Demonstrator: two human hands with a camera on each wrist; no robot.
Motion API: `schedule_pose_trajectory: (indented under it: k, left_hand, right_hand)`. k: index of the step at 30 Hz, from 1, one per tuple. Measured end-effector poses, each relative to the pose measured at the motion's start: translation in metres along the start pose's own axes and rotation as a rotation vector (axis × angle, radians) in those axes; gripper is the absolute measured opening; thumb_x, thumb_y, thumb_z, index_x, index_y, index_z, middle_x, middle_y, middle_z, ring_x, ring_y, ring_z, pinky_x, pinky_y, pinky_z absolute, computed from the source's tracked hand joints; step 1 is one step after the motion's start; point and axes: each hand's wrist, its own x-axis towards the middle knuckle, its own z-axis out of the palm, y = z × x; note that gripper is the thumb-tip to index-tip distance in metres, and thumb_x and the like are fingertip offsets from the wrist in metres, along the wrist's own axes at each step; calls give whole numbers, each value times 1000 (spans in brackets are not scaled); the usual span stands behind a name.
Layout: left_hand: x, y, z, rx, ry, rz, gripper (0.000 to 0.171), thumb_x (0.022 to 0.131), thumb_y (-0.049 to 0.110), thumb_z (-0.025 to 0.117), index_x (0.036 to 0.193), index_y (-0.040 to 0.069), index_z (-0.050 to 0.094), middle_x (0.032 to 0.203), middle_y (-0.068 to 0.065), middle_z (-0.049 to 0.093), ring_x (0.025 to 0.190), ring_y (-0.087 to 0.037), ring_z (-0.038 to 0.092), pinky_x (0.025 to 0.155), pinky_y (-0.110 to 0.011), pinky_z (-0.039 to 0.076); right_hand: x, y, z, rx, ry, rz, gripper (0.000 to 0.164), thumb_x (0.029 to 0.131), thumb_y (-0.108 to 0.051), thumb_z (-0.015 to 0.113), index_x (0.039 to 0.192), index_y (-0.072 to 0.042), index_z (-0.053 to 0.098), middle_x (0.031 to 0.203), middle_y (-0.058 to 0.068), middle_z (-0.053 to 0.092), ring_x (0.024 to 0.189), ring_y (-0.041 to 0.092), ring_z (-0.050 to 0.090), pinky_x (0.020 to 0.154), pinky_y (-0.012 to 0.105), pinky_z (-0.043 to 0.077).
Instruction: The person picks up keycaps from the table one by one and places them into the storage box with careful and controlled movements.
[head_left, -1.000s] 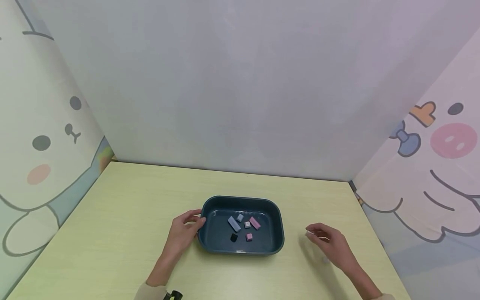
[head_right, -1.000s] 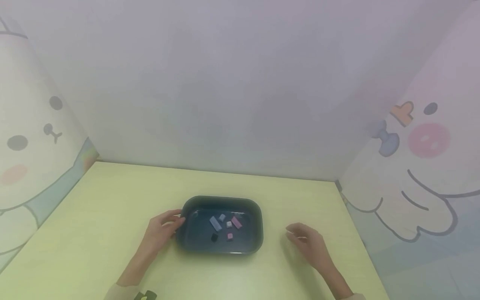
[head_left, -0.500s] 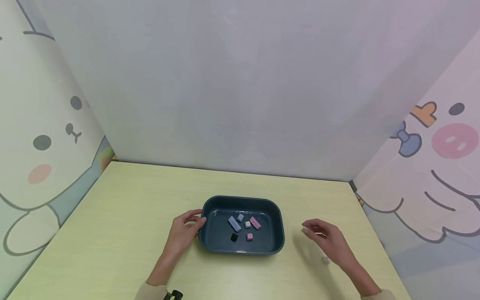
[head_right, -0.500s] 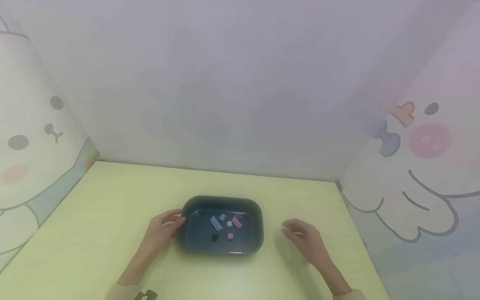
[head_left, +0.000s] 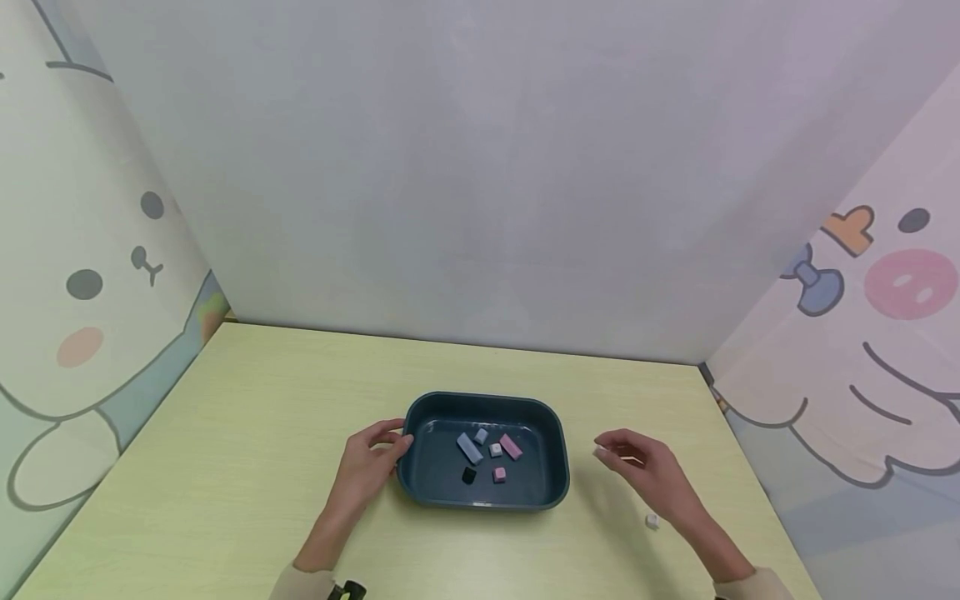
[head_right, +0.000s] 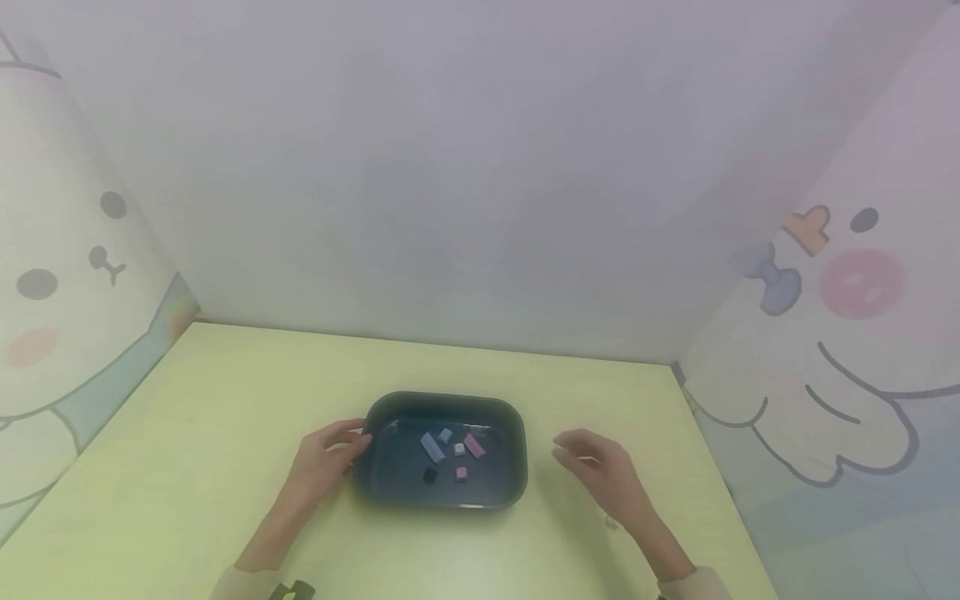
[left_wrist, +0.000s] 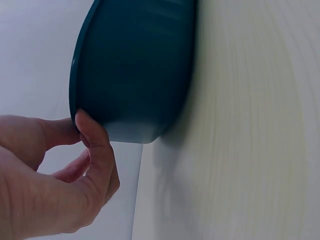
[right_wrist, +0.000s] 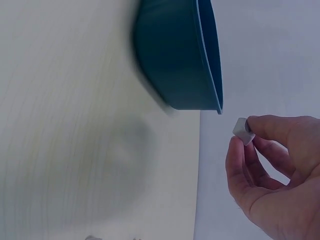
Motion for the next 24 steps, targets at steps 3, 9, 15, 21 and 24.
schedule_pose_trajectory:
  k: [3,9,15,21,24]
  left_hand:
    - [1,-1,0,5,-3,5,38,98,12,71,131,-5,64,102,-13,66,77,-22,67,61,-27,53]
    - [1,-1,1,-5,-4,7,39,97,12,72,131,-5,64,102,-13,67,76,-22,67,60,-27,53]
    - [1,0,2,2,-2,10,38,97,12,72,130,-5,65,101,-13,67,75,-22,67,60,-28,54]
    - [0,0,3,7,1,11,38,97,13,72,131,-5,65,101,-13,67,75,-22,68,60,-28,54]
    - [0,0,2,10,0,17,39,97,13,72,131,-5,64,101,-13,67,75,-22,68,60,-28,54]
  right_hand:
    - [2,-3,1,-1,-4,2,26,98,-26,73,116,-8,73,107,1,73,95,10,69,87,22,55]
    - [6,-10,5,3,-8,8,21,97,-24,74,113,-11,74,104,1,73,94,10,69,87,21,55]
    - [11,-14,7,11,-18,-5,20,96,-23,75,112,-12,74,103,1,73,93,12,69,87,22,55]
    - [15,-15,11,11,-41,-14,25,96,-22,74,115,-7,73,105,1,72,95,13,69,87,21,54]
    - [18,-16,14,9,-52,-19,27,96,-23,74,117,-5,73,105,1,72,96,14,69,87,21,54]
